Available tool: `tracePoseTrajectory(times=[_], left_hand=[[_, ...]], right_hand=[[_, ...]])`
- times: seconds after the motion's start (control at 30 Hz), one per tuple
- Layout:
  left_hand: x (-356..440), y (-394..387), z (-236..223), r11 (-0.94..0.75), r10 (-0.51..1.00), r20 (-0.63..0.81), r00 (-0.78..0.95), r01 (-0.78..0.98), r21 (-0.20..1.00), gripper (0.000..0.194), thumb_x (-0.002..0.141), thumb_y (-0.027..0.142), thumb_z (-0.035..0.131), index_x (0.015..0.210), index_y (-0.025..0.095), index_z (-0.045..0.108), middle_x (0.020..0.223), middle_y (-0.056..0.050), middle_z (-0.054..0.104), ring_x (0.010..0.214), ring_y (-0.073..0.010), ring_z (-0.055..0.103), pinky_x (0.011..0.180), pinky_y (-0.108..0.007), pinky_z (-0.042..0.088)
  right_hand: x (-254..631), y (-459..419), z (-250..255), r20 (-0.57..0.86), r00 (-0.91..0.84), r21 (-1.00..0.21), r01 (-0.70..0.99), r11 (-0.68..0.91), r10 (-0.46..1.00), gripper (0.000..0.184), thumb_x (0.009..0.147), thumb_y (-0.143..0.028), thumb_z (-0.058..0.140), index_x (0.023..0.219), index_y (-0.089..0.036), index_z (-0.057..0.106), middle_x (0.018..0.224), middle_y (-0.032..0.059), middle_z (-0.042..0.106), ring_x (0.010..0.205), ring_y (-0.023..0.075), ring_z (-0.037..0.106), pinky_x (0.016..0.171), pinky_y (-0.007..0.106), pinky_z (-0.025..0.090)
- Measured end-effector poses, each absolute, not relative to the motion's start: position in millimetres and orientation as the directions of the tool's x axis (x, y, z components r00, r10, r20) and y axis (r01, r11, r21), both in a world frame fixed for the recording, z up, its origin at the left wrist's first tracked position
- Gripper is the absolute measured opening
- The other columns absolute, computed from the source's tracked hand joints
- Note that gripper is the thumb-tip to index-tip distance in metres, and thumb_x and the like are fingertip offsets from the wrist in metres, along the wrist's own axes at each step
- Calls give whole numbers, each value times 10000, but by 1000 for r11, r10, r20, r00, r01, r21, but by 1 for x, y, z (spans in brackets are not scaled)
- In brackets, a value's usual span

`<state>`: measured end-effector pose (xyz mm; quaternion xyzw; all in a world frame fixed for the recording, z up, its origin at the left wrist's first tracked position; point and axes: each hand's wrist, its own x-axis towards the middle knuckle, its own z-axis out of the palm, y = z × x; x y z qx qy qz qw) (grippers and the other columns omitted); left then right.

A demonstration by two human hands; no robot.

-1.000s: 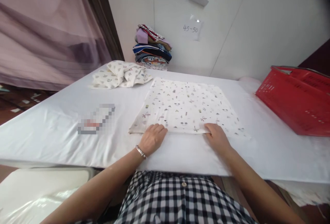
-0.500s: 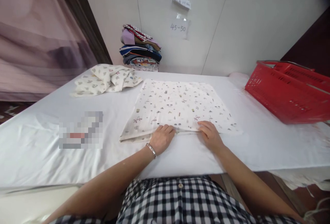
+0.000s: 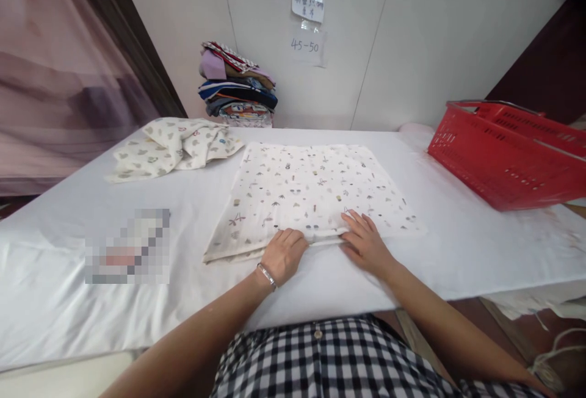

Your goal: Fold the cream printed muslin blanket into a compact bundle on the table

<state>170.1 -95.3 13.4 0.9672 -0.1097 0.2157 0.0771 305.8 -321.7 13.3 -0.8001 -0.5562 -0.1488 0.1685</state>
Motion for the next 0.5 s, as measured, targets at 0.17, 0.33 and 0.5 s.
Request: tracePoseTrajectory(times=[0.17,0.33,0.5], left_hand=[[168,-94,15,-954,-236,411,881,-289,73,197,861,122,409,806,172,592,815,-46,563,763,-167,465,703,-322,365],[170,-91,15,-943,-283,390,877,-327,53,208,862,126,410,801,176,602,867,-54,592,811,-173,510,753,-342,392],[174,-86,11,-924,-344,456,821,-383,-7,248,861,105,373,770,165,595,1141,-78,582,1125,-229,465,953,-428,349]], right_hand=[[306,-329,11,462,328,-76,940,-331,824,218,880,-144,408,830,-186,615,1348,79,444,1327,246,235,1034,488,261],[301,-332,10,400,340,-119,940,-319,851,204,873,-140,418,839,-183,614,1310,83,485,1303,234,288,1009,452,313],[298,-340,17,338,374,-296,913,-279,864,193,890,-212,416,979,-202,587,1213,76,560,1182,178,447,997,383,345]])
